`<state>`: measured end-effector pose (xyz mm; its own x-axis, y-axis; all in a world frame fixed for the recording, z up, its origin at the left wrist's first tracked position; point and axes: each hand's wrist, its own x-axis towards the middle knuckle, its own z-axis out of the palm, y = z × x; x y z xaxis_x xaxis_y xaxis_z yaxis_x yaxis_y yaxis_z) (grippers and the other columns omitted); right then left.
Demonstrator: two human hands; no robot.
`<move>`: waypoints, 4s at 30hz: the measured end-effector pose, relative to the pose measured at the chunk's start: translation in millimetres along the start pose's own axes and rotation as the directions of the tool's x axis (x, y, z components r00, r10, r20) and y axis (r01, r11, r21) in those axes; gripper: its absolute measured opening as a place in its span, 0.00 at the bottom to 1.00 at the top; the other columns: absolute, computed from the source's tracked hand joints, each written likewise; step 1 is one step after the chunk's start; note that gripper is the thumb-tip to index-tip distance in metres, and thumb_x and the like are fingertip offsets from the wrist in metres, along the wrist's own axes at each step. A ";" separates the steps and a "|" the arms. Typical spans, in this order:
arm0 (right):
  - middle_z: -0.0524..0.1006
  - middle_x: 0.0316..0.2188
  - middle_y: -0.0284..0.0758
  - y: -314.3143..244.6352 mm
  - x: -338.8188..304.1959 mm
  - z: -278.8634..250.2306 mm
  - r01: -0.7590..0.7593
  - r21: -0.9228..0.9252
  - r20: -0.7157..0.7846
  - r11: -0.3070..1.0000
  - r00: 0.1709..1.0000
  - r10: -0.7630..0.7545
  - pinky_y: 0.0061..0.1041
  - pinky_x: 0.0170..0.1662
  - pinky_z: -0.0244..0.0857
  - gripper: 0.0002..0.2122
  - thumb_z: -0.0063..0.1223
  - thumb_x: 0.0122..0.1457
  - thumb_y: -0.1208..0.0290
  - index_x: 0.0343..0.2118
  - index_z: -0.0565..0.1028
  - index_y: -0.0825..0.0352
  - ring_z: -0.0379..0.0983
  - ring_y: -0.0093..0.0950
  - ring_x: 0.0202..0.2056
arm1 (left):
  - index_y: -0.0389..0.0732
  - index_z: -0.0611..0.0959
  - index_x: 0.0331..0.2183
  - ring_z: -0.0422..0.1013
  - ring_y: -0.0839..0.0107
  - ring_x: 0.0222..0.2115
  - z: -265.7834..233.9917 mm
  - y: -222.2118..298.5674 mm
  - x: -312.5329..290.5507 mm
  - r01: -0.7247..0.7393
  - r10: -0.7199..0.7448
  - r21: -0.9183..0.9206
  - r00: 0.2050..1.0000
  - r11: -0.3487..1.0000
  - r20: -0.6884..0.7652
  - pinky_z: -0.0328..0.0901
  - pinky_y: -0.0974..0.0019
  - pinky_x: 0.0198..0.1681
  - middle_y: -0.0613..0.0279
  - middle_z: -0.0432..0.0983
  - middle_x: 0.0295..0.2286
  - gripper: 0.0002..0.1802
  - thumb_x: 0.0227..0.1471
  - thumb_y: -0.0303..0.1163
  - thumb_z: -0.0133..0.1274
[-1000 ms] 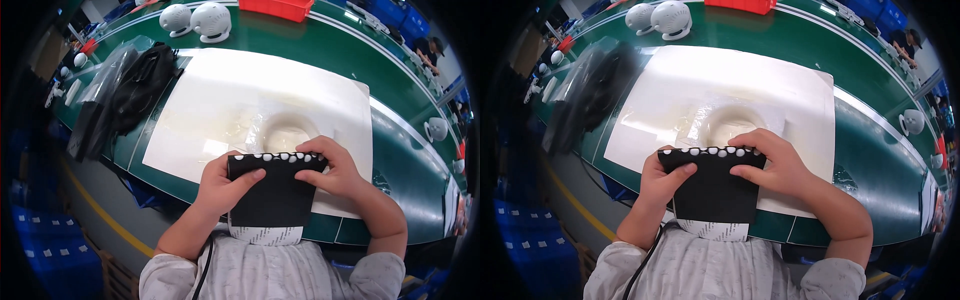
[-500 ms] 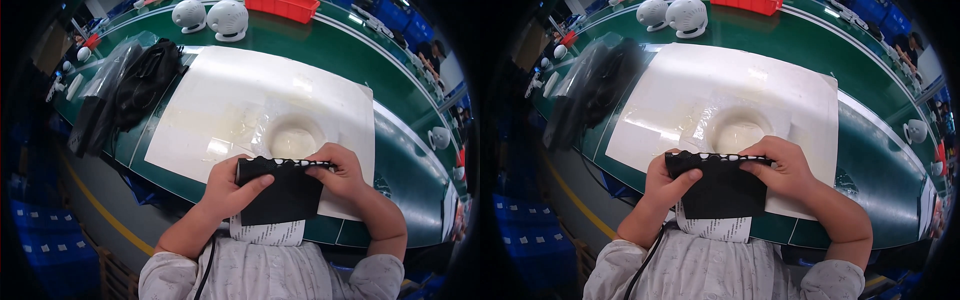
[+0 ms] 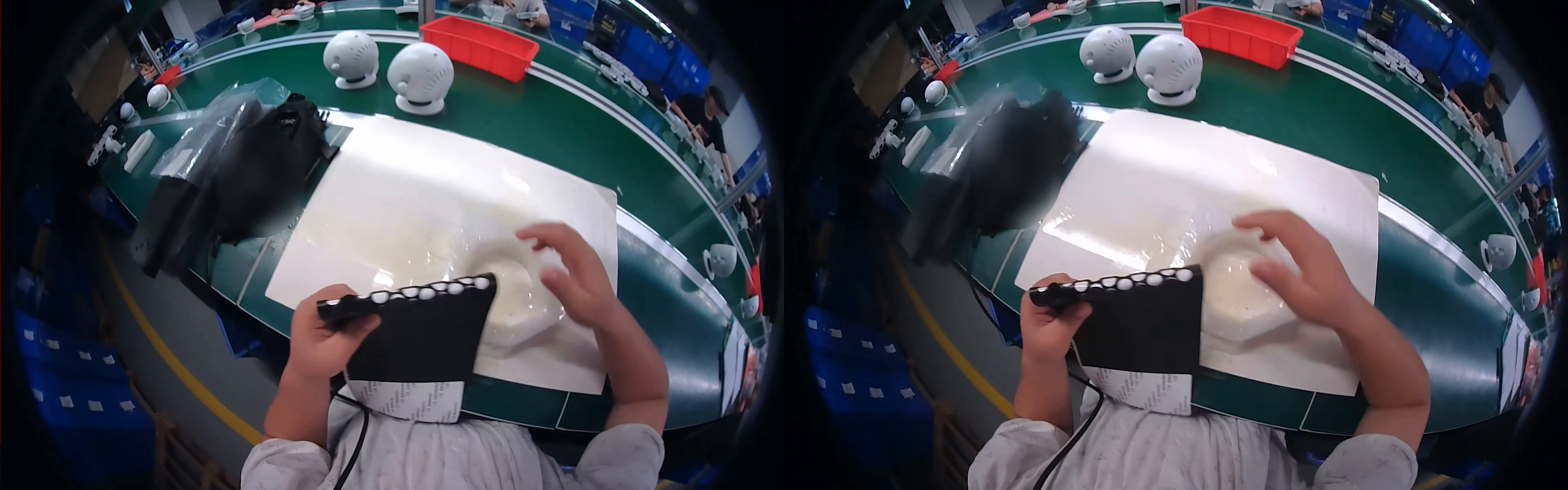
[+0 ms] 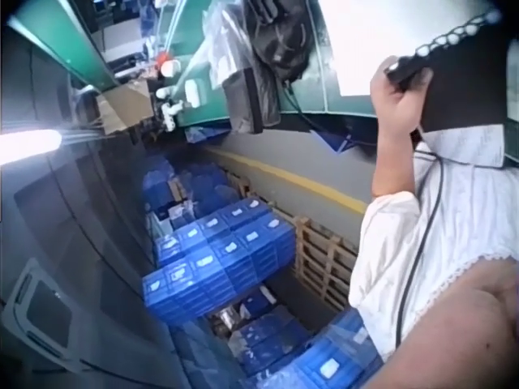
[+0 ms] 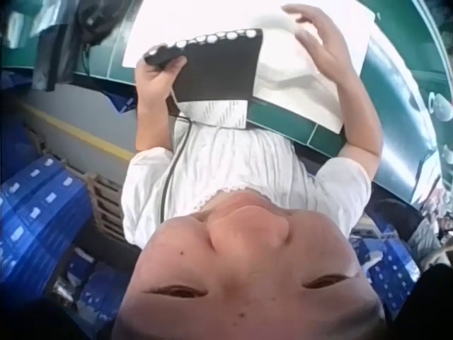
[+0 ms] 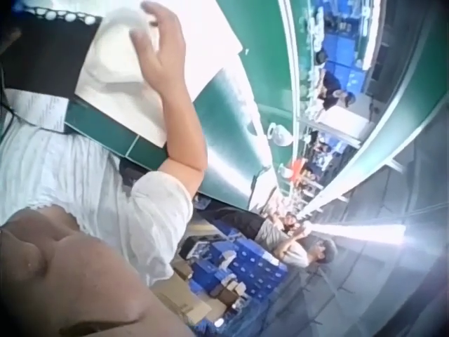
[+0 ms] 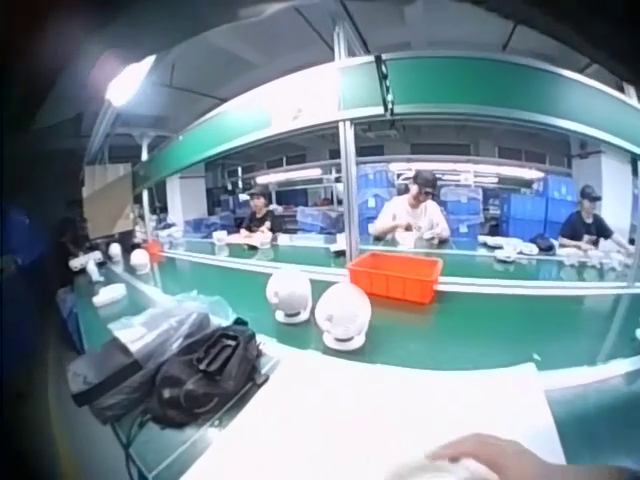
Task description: Assembling white circular electronic component housings on a factory assembly line.
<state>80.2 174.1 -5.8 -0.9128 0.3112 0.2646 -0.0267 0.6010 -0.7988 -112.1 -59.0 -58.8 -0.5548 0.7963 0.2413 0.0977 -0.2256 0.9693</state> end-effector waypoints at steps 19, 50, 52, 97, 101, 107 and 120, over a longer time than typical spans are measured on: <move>0.64 0.47 0.43 116.5 259.0 58.0 -0.407 -0.654 -0.278 0.638 0.913 0.297 0.30 0.49 0.55 0.21 0.42 0.53 0.58 0.49 0.61 0.60 0.60 0.39 0.48 | 0.35 0.73 0.24 0.61 0.84 0.18 -26.7 -3.6 10.6 0.120 -0.123 0.180 0.992 0.976 0.005 0.55 0.79 0.21 0.69 0.68 0.17 0.06 0.39 0.20 0.54; 0.70 0.34 0.37 -66.5 -49.4 4.2 0.238 -0.492 -0.280 0.838 0.868 -0.411 0.26 0.36 0.59 0.11 0.58 0.39 0.73 0.28 0.72 0.66 0.66 0.33 0.36 | 0.33 0.72 0.19 0.61 0.74 0.14 65.2 31.4 -6.3 -0.331 0.261 0.220 0.919 0.918 0.294 0.53 0.74 0.17 0.61 0.66 0.14 0.09 0.30 0.13 0.54; 0.70 0.34 0.35 -74.4 -47.7 17.1 0.346 -0.450 -0.126 0.823 0.888 -0.442 0.27 0.36 0.60 0.09 0.58 0.37 0.76 0.24 0.72 0.66 0.67 0.33 0.35 | 0.33 0.71 0.19 0.61 0.75 0.14 70.6 34.0 -6.4 -0.347 0.274 0.224 0.914 0.911 0.300 0.53 0.74 0.17 0.61 0.66 0.14 0.09 0.31 0.13 0.54; 0.62 0.35 0.33 -13.4 -5.5 -12.9 0.262 0.203 -0.493 0.944 0.860 -0.133 0.18 0.40 0.59 0.30 0.44 0.48 0.85 0.54 0.49 0.61 0.62 0.19 0.34 | 0.39 0.75 0.23 0.71 0.68 0.22 89.1 19.3 6.6 -0.536 0.358 0.338 0.810 0.774 0.464 0.64 0.72 0.24 0.51 0.61 0.47 0.13 0.25 0.20 0.55; 0.62 0.35 0.33 -20.0 -6.4 -9.8 0.198 0.236 -0.405 0.951 0.910 -0.090 0.19 0.40 0.59 0.29 0.46 0.47 0.84 0.53 0.51 0.62 0.63 0.19 0.33 | 0.40 0.75 0.23 0.69 0.67 0.18 81.5 14.3 1.4 -0.590 0.376 0.401 0.783 0.700 0.495 0.63 0.72 0.21 0.54 0.64 0.46 0.15 0.22 0.21 0.54; 0.64 0.34 0.33 -27.9 -13.0 -9.9 0.163 0.120 -0.391 0.979 0.915 -0.104 0.19 0.39 0.60 0.27 0.45 0.47 0.84 0.52 0.54 0.61 0.64 0.20 0.32 | 0.40 0.75 0.23 0.68 0.67 0.17 83.1 13.6 2.2 -0.578 0.377 0.399 0.794 0.712 0.477 0.62 0.72 0.20 0.55 0.65 0.45 0.15 0.22 0.21 0.53; 0.71 0.36 0.40 -57.8 -28.4 2.4 0.172 -0.570 -0.202 0.804 0.918 -0.341 0.30 0.45 0.59 0.25 0.45 0.45 0.86 0.49 0.56 0.65 0.69 0.32 0.40 | 0.39 0.75 0.24 0.68 0.68 0.17 83.3 13.2 0.6 -0.574 0.381 0.381 0.795 0.725 0.473 0.62 0.72 0.21 0.52 0.64 0.45 0.15 0.22 0.21 0.53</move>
<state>106.7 128.7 31.6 -0.7464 0.2302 0.6244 0.0535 0.9560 -0.2885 -42.3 -14.7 -41.9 -0.0128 0.8121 0.5833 0.7037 -0.4071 0.5823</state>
